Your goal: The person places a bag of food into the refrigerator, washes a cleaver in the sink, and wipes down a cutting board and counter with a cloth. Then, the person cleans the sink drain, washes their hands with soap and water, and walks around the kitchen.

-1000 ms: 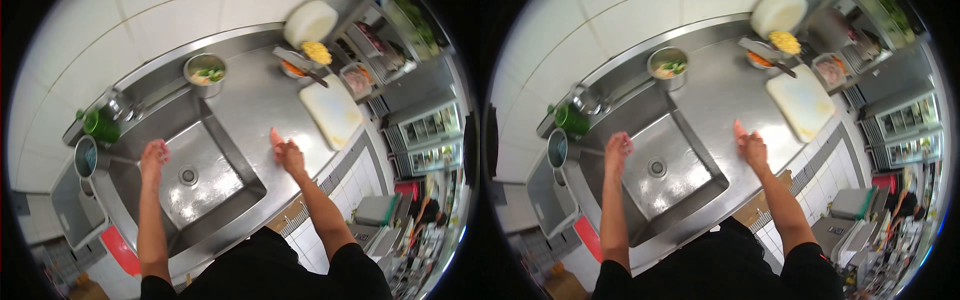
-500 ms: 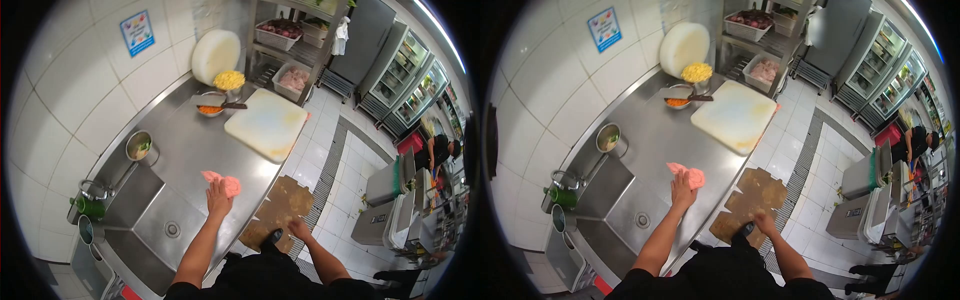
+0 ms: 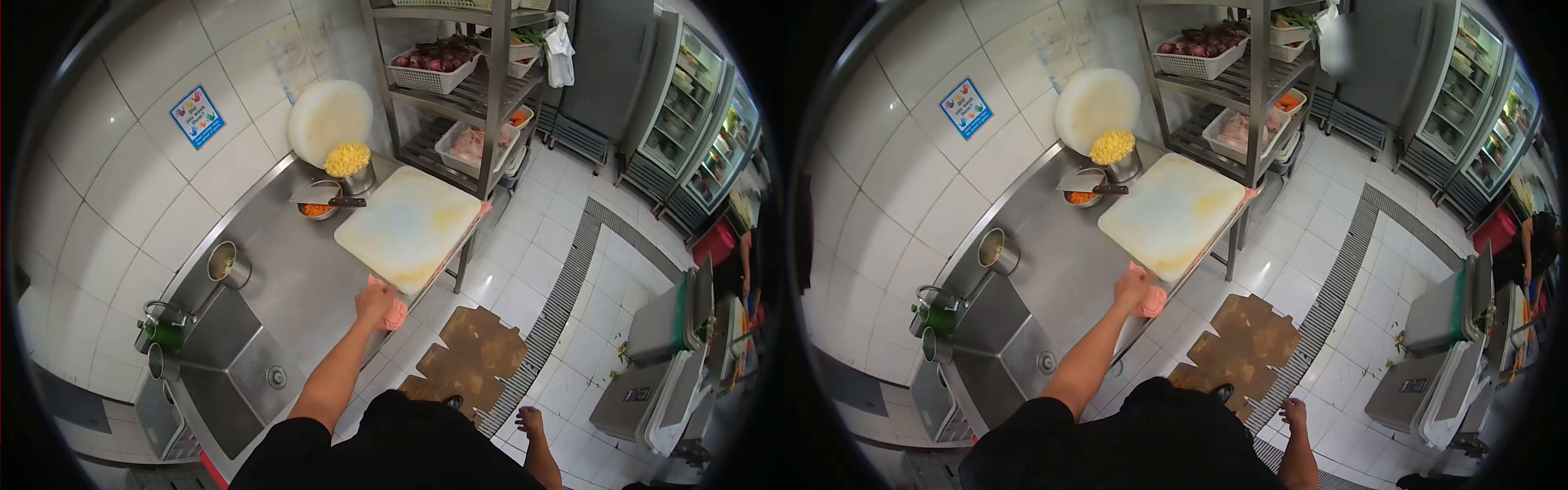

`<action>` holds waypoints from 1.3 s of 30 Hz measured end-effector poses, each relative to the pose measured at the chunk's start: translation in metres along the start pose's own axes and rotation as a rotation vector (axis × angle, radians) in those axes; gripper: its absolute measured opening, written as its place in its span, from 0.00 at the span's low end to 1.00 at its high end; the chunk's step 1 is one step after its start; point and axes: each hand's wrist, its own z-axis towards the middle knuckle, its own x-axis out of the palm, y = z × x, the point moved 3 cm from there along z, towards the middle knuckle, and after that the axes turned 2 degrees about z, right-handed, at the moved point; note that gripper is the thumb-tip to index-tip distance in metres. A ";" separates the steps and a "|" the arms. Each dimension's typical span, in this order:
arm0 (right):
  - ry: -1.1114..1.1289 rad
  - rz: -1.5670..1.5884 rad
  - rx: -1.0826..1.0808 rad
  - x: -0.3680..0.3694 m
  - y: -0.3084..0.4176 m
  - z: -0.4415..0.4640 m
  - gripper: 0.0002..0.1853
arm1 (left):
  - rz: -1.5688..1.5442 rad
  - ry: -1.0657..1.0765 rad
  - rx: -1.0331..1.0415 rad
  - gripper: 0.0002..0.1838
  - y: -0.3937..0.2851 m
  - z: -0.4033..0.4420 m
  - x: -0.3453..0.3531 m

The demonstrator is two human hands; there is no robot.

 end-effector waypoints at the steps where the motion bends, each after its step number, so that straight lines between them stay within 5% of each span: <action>1: -0.014 0.071 -0.061 0.000 0.016 0.005 0.13 | -0.251 -0.096 -0.061 0.21 0.002 0.019 -0.010; 4: 0.046 0.129 -0.150 -0.004 0.059 0.012 0.14 | -1.175 -0.251 -0.191 0.16 0.036 0.115 -0.010; 6: 0.039 0.098 -0.139 -0.009 0.072 0.012 0.14 | -1.365 -0.289 -0.392 0.16 0.028 0.146 -0.040; 13: -0.052 -0.034 0.053 -0.065 0.049 0.017 0.13 | -1.726 -0.302 -0.567 0.14 0.048 0.248 -0.058; 16: 0.015 -0.283 -0.002 -0.092 0.066 -0.003 0.13 | -1.795 -0.277 -0.407 0.12 0.063 0.277 -0.033; 18: -0.069 -0.221 0.154 -0.101 0.097 -0.005 0.12 | -1.894 -0.413 -0.257 0.10 0.041 0.270 -0.036; 20: 0.027 -0.307 -0.109 -0.115 0.100 0.024 0.12 | -1.912 -0.380 -0.165 0.09 -0.007 0.234 -0.020; 21: -0.103 -0.024 0.146 -0.114 0.123 0.031 0.12 | -1.922 -0.350 -0.169 0.08 -0.035 0.213 -0.004; 22: -0.119 -0.001 0.165 -0.116 0.137 0.048 0.13 | -1.930 -0.321 -0.172 0.08 -0.065 0.193 0.013; 29: 0.022 -0.116 -0.216 -0.073 0.330 0.110 0.16 | -2.180 -0.019 -0.446 0.17 -0.194 0.180 0.077; 33: 0.125 -0.053 -0.287 -0.071 0.364 0.134 0.15 | -1.767 0.270 -0.384 0.22 -0.180 0.134 0.023; 35: 0.148 -0.090 -0.231 -0.081 0.355 0.149 0.16 | -1.251 0.028 -0.255 0.21 -0.131 0.107 0.022; 39: 0.195 -0.206 -0.025 -0.122 0.287 0.199 0.16 | -0.326 -0.490 -0.326 0.20 -0.054 0.028 0.017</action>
